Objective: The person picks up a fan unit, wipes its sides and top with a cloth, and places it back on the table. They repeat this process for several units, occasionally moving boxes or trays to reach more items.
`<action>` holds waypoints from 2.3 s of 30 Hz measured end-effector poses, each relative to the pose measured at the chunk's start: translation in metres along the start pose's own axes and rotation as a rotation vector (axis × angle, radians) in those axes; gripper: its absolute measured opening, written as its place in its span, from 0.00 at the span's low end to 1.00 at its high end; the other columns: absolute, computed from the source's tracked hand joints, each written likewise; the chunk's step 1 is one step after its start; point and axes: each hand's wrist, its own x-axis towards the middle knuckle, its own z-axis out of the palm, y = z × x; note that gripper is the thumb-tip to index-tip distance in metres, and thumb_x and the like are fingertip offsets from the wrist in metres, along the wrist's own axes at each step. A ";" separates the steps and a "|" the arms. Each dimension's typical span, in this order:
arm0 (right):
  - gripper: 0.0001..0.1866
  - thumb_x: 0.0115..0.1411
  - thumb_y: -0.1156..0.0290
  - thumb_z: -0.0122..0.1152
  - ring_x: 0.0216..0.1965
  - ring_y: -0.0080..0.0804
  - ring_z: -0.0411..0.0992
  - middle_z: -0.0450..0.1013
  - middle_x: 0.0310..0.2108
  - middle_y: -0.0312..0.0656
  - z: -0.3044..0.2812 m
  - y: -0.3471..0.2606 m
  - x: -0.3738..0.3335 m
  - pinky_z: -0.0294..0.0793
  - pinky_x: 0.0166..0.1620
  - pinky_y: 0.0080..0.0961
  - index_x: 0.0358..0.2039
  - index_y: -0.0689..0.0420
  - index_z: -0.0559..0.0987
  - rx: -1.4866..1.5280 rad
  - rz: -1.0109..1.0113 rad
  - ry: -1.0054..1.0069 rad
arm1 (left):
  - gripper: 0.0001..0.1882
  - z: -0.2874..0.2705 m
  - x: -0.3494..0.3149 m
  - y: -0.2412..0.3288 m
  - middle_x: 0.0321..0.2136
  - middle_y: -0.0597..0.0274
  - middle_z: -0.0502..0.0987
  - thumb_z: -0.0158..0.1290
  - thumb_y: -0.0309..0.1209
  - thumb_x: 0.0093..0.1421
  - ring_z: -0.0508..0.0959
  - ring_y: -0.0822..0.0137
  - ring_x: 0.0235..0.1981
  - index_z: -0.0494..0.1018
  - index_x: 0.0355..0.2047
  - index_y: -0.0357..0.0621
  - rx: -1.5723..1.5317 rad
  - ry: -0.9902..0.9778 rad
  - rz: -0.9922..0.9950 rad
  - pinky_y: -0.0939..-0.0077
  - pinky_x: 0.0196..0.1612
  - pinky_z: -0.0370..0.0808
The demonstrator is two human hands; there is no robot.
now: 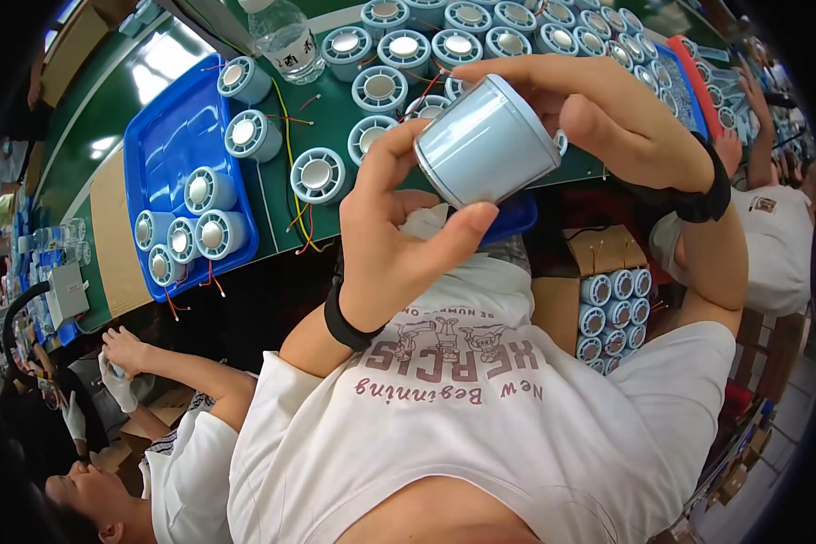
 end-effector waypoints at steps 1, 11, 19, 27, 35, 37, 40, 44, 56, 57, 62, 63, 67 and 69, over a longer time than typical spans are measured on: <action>0.45 0.52 0.41 0.65 0.42 0.29 0.75 0.74 0.44 0.42 0.002 0.003 -0.004 0.75 0.44 0.23 0.62 0.58 0.66 0.086 0.007 0.015 | 0.37 -0.002 -0.001 0.002 0.46 0.57 0.76 0.64 0.37 0.55 0.77 0.70 0.40 0.62 0.59 0.33 -0.231 -0.034 -0.140 0.80 0.33 0.74; 0.45 0.46 0.52 0.76 0.41 0.26 0.73 0.73 0.45 0.40 0.025 0.012 -0.016 0.74 0.41 0.23 0.61 0.56 0.68 -0.121 -0.160 0.146 | 0.32 -0.012 0.003 0.003 0.35 0.62 0.80 0.37 0.53 0.70 0.75 0.78 0.34 0.72 0.50 0.31 -0.666 -0.389 -0.642 0.85 0.34 0.70; 0.34 0.45 0.69 0.74 0.36 0.27 0.70 0.72 0.44 0.39 0.057 0.023 -0.081 0.73 0.37 0.22 0.55 0.55 0.73 -0.255 0.243 0.500 | 0.16 -0.035 -0.026 0.001 0.31 0.60 0.78 0.55 0.22 0.61 0.77 0.75 0.31 0.73 0.49 0.32 0.072 -0.191 -0.312 0.88 0.30 0.71; 0.32 0.48 0.69 0.72 0.36 0.26 0.72 0.72 0.43 0.42 0.075 0.081 -0.111 0.73 0.38 0.21 0.54 0.59 0.73 -0.377 0.450 0.811 | 0.35 -0.078 -0.030 -0.026 0.48 0.54 0.73 0.65 0.28 0.53 0.74 0.69 0.46 0.64 0.59 0.36 0.716 0.342 -0.115 0.83 0.32 0.72; 0.32 0.47 0.71 0.73 0.39 0.26 0.73 0.74 0.44 0.40 0.064 0.023 -0.076 0.74 0.41 0.23 0.54 0.58 0.73 -0.469 0.475 0.777 | 0.41 -0.091 -0.035 -0.069 0.48 0.54 0.74 0.71 0.33 0.47 0.76 0.65 0.46 0.63 0.59 0.36 0.845 0.237 -0.077 0.81 0.35 0.73; 0.33 0.46 0.72 0.73 0.40 0.26 0.73 0.75 0.44 0.39 0.059 0.003 -0.060 0.74 0.42 0.24 0.54 0.57 0.73 -0.545 0.492 0.799 | 0.40 -0.090 -0.028 -0.067 0.47 0.54 0.74 0.70 0.32 0.47 0.76 0.65 0.44 0.64 0.58 0.36 0.750 0.230 -0.162 0.80 0.36 0.74; 0.33 0.45 0.71 0.73 0.39 0.27 0.73 0.75 0.44 0.39 0.056 -0.010 -0.029 0.72 0.45 0.25 0.55 0.56 0.73 -0.550 0.202 0.805 | 0.38 -0.083 -0.028 -0.062 0.45 0.55 0.75 0.70 0.31 0.47 0.78 0.66 0.40 0.65 0.56 0.35 0.543 0.224 -0.303 0.79 0.36 0.75; 0.32 0.45 0.69 0.73 0.40 0.32 0.74 0.75 0.45 0.43 0.056 -0.004 0.061 0.72 0.48 0.26 0.53 0.57 0.74 -0.421 -0.111 0.615 | 0.32 -0.086 -0.045 -0.052 0.43 0.58 0.76 0.67 0.29 0.51 0.79 0.70 0.35 0.66 0.54 0.34 0.468 0.368 -0.209 0.78 0.36 0.75; 0.24 0.43 0.61 0.72 0.40 0.45 0.70 0.75 0.35 0.45 0.083 0.056 0.178 0.71 0.44 0.39 0.39 0.59 0.77 -1.041 -0.134 0.125 | 0.44 -0.096 -0.069 -0.008 0.42 0.60 0.75 0.52 0.65 0.55 0.75 0.75 0.43 0.65 0.52 0.32 -0.399 0.294 -0.367 0.81 0.45 0.72; 0.27 0.43 0.61 0.72 0.42 0.45 0.70 0.75 0.40 0.46 0.080 0.046 0.172 0.70 0.46 0.39 0.43 0.59 0.76 -1.006 -0.176 0.172 | 0.45 -0.096 -0.070 -0.006 0.42 0.60 0.75 0.53 0.65 0.54 0.75 0.75 0.43 0.65 0.52 0.32 -0.420 0.294 -0.352 0.82 0.45 0.72; 0.34 0.46 0.67 0.74 0.53 0.44 0.68 0.71 0.50 0.48 0.076 -0.040 0.110 0.68 0.55 0.35 0.54 0.60 0.72 -0.499 -0.417 0.109 | 0.48 -0.097 -0.068 -0.005 0.43 0.60 0.74 0.55 0.68 0.49 0.74 0.74 0.44 0.64 0.52 0.34 -0.459 0.251 -0.345 0.82 0.44 0.71; 0.37 0.43 0.65 0.75 0.53 0.45 0.69 0.71 0.51 0.48 0.081 -0.032 0.097 0.67 0.55 0.36 0.55 0.60 0.72 -0.461 -0.516 0.106 | 0.48 -0.096 -0.064 -0.005 0.44 0.60 0.74 0.56 0.68 0.48 0.74 0.73 0.44 0.64 0.52 0.35 -0.460 0.194 -0.348 0.82 0.44 0.71; 0.41 0.40 0.71 0.78 0.57 0.42 0.67 0.70 0.53 0.46 0.114 -0.029 0.063 0.67 0.57 0.32 0.57 0.60 0.71 -0.338 -0.390 0.135 | 0.53 -0.082 -0.053 0.000 0.47 0.58 0.73 0.65 0.64 0.41 0.74 0.71 0.47 0.62 0.56 0.34 -0.474 0.100 -0.380 0.82 0.42 0.72; 0.43 0.37 0.74 0.79 0.55 0.39 0.68 0.70 0.53 0.47 0.119 -0.013 0.052 0.70 0.54 0.30 0.57 0.61 0.70 -0.241 -0.391 0.292 | 0.54 -0.077 -0.049 0.003 0.48 0.56 0.74 0.67 0.60 0.40 0.75 0.70 0.47 0.61 0.57 0.34 -0.343 0.083 -0.280 0.83 0.41 0.73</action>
